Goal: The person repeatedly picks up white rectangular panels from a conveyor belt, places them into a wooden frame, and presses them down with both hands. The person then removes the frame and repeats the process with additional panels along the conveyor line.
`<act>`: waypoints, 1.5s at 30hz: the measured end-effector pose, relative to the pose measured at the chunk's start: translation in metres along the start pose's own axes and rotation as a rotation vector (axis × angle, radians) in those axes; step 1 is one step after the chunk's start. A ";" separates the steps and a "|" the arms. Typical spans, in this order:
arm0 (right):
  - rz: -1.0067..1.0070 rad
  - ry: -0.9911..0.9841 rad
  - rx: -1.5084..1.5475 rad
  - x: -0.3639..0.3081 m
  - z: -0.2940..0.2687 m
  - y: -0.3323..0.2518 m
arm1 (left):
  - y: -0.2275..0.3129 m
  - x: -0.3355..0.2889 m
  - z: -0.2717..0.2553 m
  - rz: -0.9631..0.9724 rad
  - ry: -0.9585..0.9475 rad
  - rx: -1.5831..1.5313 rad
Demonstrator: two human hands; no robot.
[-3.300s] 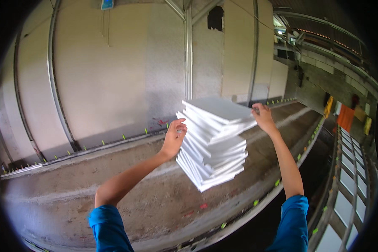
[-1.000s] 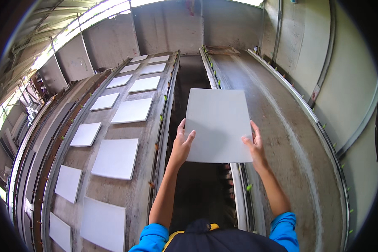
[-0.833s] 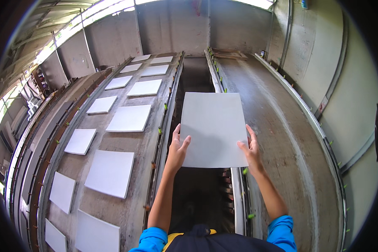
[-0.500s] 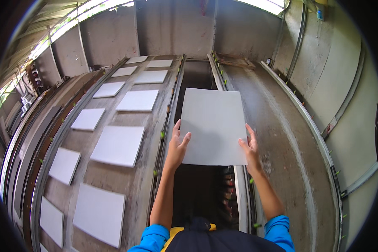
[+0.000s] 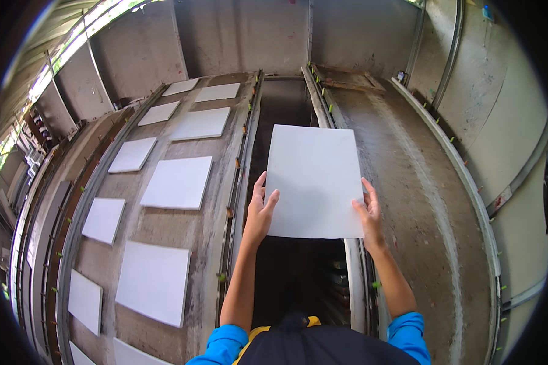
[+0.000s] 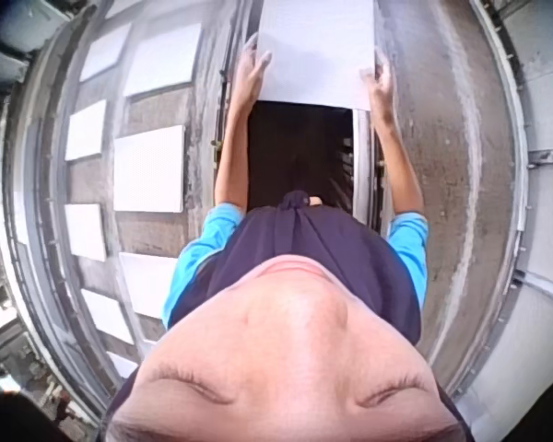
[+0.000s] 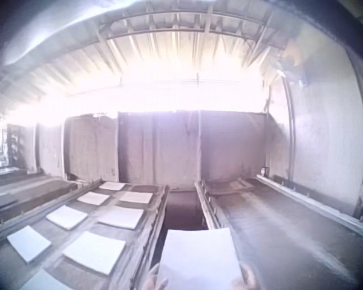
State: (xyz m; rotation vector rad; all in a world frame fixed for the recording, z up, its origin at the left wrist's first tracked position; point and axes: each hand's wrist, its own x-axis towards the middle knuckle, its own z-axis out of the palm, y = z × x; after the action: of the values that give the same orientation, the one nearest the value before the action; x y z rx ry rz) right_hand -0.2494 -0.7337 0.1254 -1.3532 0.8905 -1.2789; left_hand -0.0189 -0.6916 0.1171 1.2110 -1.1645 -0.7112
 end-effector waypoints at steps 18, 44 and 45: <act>0.018 0.242 0.030 0.327 -0.039 0.073 | -0.107 0.351 0.102 -0.081 -0.138 -0.257; 0.034 0.284 0.150 0.796 -0.029 0.184 | -0.259 0.830 0.161 -0.053 -0.244 -0.304; -0.004 0.301 0.174 0.810 -0.036 0.195 | -0.258 0.849 0.171 -0.042 -0.261 -0.289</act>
State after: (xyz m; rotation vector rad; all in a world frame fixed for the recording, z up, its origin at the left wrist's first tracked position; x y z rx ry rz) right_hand -0.1303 -1.5593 0.1098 -1.0434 0.9552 -1.5519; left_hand 0.1144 -1.5847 0.1107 0.9201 -1.2015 -1.0550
